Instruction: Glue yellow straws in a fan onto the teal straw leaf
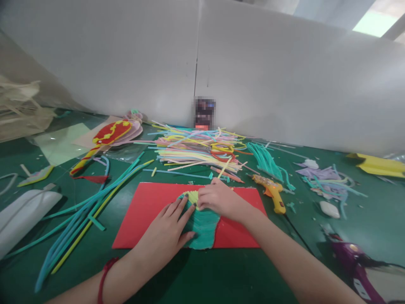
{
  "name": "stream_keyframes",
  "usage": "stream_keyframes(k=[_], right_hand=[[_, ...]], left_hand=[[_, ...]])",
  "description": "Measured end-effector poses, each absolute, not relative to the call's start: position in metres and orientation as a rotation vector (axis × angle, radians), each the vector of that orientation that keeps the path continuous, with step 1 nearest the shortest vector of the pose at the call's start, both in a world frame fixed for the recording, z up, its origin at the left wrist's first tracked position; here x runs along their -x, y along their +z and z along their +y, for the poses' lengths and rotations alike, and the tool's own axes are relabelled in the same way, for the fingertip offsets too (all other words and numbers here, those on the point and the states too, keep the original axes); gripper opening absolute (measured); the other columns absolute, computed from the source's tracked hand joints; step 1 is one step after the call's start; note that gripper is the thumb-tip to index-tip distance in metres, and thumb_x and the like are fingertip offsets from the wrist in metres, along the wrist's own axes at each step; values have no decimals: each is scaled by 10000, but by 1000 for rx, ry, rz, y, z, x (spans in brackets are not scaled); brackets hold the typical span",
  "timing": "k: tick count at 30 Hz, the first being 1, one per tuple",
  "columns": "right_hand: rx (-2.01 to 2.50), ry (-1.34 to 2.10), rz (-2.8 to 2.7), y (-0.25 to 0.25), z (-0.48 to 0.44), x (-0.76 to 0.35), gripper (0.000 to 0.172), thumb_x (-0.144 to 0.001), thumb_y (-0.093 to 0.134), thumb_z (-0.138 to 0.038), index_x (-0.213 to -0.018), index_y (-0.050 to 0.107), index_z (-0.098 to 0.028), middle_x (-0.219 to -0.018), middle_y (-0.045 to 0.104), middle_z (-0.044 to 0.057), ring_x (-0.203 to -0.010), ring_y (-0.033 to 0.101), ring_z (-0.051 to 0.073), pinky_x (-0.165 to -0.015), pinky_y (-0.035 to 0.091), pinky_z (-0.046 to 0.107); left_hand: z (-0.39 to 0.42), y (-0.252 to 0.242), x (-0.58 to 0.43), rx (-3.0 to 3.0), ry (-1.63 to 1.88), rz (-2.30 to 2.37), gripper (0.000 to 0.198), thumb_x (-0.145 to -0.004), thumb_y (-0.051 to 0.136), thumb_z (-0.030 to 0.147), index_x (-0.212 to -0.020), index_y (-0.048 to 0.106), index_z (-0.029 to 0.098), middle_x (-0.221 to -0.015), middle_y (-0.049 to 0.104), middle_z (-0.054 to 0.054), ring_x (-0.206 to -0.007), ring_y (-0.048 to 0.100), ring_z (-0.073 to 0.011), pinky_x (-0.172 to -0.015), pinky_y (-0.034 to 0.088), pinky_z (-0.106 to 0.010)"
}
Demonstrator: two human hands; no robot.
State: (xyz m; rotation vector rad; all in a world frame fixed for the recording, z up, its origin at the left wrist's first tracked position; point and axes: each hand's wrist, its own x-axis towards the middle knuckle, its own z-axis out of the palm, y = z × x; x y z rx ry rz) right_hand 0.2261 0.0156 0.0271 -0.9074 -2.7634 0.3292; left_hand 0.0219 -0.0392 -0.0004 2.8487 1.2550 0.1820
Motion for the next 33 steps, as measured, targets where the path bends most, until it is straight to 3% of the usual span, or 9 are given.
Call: stream_keyframes(k=[7, 11, 16, 22, 28, 33], right_hand=[[884, 430, -2774, 32, 19, -225, 268, -942, 481, -287, -753, 651, -202, -786, 682, -27, -777, 611, 119, -688, 304, 312], [1107, 387, -2623, 32, 5, -233, 178, -909, 536, -284, -837, 687, -225, -936, 683, 6, -886, 619, 144, -782, 378, 326], [1342, 212, -2325, 28, -27, -248, 219, -933, 481, -282, -1024, 674, -232, -1099, 658, 63, -1031, 602, 189, -878, 466, 364], [1422, 132, -2174, 8, -49, -259, 255, -935, 465, -266, -1116, 645, -257, -1179, 639, 66, -1104, 587, 198, -937, 496, 383], [1402, -73, -2274, -6, -41, -247, 332, -935, 453, -237, -1243, 576, -236, -1392, 492, 99, -1343, 363, 253, -1019, 430, 471], [1459, -111, -2257, -7, -38, -247, 280, -940, 417, -190, -1132, 621, -203, -1387, 494, 109, -1355, 342, 258, -1036, 403, 508]], left_hand=[[-40, 2, -22, -2869, 169, 1258, 553, -894, 501, 476, -1332, 495, 138, -1352, 518, -191, -1190, 537, -328, -916, 479, -445], [-40, 2, -22, -2858, 158, 1267, 547, -893, 505, 474, -1333, 499, 149, -1360, 514, -183, -1182, 542, -330, -906, 486, -441], [-38, 0, -21, -2874, 160, 1243, 537, -915, 451, 486, -1336, 496, 156, -1369, 504, -183, -1186, 539, -315, -921, 470, -431], [-39, -3, -19, -2834, 177, 1272, 539, -917, 445, 480, -1378, 438, 201, -1389, 486, -168, -1194, 526, -316, -933, 449, -436], [-41, -2, -18, -2883, 211, 1221, 575, -877, 525, 478, -1401, 394, 279, -1403, 458, -183, -1200, 513, -341, -907, 456, -463], [-41, -3, -16, -2926, 217, 1213, 566, -870, 537, 477, -1386, 424, 273, -1401, 455, -196, -1182, 530, -352, -894, 471, -472]])
